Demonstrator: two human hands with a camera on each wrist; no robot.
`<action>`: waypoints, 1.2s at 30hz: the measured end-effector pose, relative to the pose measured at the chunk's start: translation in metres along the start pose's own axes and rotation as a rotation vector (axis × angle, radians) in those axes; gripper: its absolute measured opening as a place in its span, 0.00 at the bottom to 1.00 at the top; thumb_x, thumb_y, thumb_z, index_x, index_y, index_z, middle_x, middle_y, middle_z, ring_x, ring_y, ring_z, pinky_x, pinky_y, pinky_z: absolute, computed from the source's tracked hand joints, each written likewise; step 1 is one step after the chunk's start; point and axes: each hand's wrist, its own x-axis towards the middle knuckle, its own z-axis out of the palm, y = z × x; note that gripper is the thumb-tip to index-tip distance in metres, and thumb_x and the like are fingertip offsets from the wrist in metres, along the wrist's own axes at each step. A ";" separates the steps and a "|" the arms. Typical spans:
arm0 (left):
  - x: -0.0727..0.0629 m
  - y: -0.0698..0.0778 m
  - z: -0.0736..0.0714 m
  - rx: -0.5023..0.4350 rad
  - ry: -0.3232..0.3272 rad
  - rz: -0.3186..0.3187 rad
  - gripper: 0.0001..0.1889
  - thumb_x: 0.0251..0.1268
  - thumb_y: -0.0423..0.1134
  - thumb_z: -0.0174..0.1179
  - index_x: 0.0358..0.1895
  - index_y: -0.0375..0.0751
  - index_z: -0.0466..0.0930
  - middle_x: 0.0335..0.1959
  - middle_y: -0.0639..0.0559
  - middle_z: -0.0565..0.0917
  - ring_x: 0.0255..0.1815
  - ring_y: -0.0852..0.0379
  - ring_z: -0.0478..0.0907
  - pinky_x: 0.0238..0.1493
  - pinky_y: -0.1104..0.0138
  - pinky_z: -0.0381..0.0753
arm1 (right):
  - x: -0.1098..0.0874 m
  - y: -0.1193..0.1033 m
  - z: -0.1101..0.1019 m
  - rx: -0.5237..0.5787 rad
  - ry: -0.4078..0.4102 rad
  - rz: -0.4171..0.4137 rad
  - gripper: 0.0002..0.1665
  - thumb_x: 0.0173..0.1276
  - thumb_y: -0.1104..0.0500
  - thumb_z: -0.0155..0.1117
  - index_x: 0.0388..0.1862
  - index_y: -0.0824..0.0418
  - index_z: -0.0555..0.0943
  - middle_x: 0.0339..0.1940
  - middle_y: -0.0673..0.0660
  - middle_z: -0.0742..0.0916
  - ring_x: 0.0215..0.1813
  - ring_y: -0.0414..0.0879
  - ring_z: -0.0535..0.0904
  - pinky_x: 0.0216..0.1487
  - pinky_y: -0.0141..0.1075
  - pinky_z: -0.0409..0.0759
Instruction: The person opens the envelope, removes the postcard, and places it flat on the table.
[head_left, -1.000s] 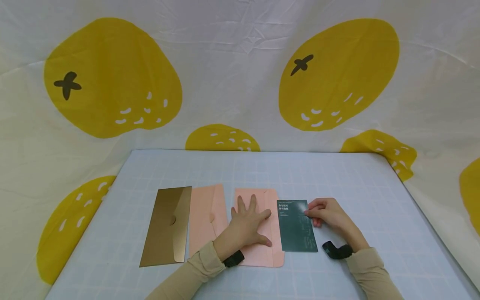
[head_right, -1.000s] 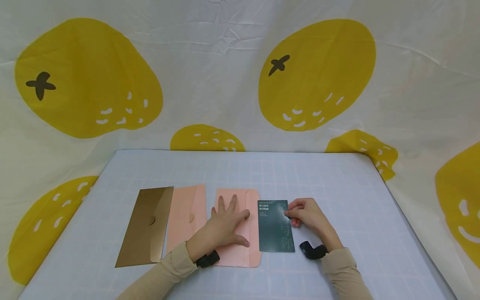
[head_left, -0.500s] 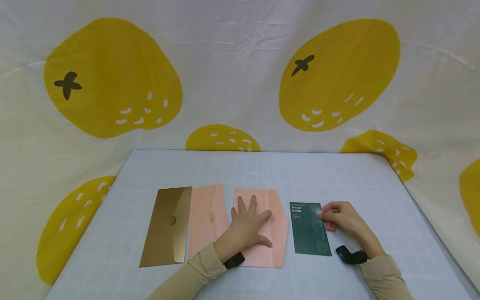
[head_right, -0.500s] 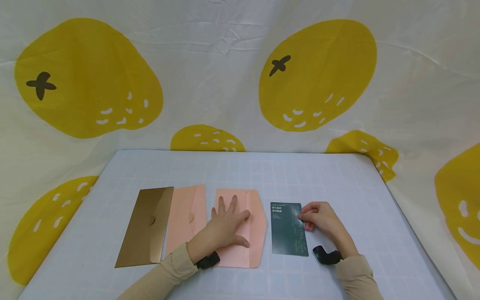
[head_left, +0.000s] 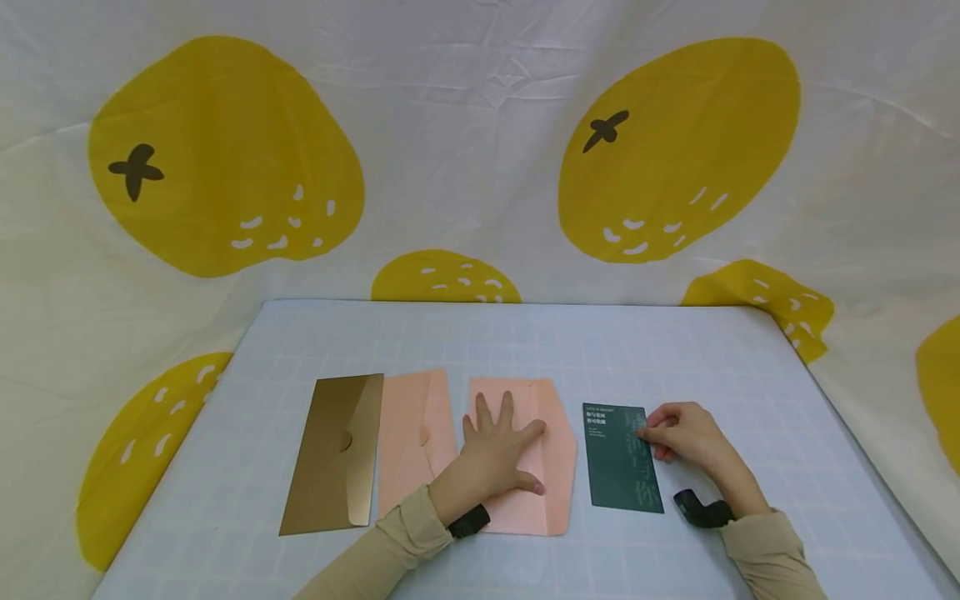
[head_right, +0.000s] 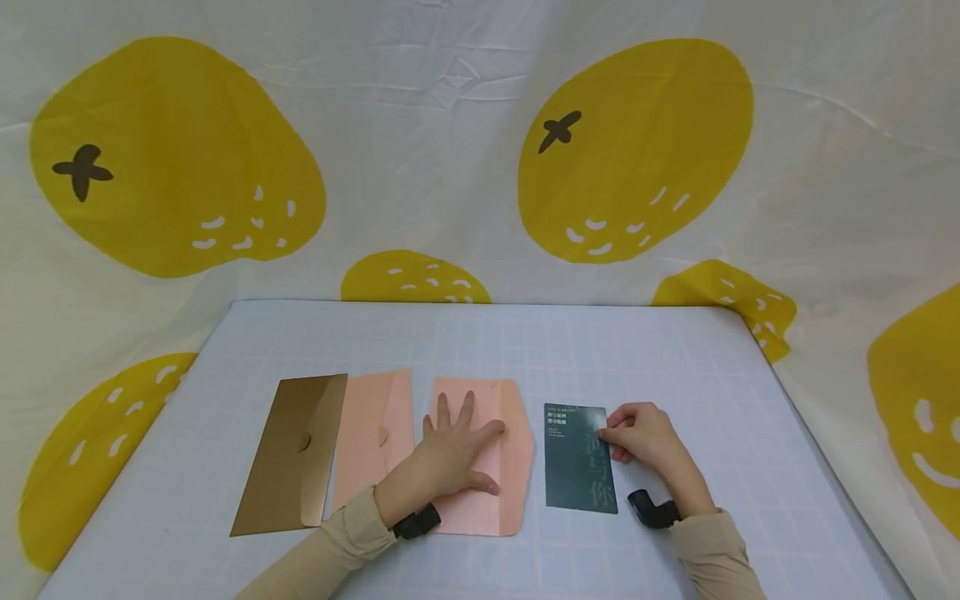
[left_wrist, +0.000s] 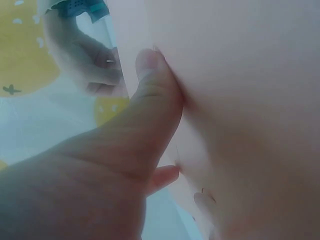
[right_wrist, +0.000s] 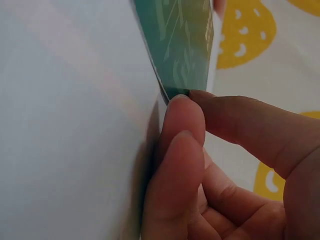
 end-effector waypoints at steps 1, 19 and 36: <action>0.000 0.000 0.000 -0.001 0.000 0.001 0.47 0.43 0.72 0.67 0.72 0.68 0.65 0.78 0.36 0.53 0.73 0.20 0.46 0.61 0.32 0.63 | 0.000 0.000 0.000 -0.008 0.006 0.001 0.12 0.63 0.60 0.71 0.36 0.68 0.79 0.18 0.54 0.81 0.20 0.47 0.78 0.24 0.38 0.79; 0.001 0.000 0.001 0.035 -0.009 -0.005 0.47 0.44 0.74 0.65 0.72 0.68 0.63 0.78 0.36 0.52 0.73 0.21 0.47 0.61 0.33 0.64 | 0.000 -0.004 -0.002 -0.096 0.046 -0.055 0.26 0.60 0.58 0.74 0.52 0.69 0.75 0.25 0.55 0.81 0.23 0.48 0.77 0.26 0.39 0.76; 0.001 0.000 0.001 0.042 -0.003 0.008 0.47 0.44 0.74 0.65 0.72 0.66 0.63 0.77 0.35 0.53 0.73 0.21 0.47 0.60 0.33 0.65 | -0.035 -0.031 0.024 -0.368 -0.324 -0.363 0.64 0.53 0.39 0.77 0.81 0.55 0.52 0.80 0.72 0.44 0.76 0.77 0.36 0.61 0.78 0.46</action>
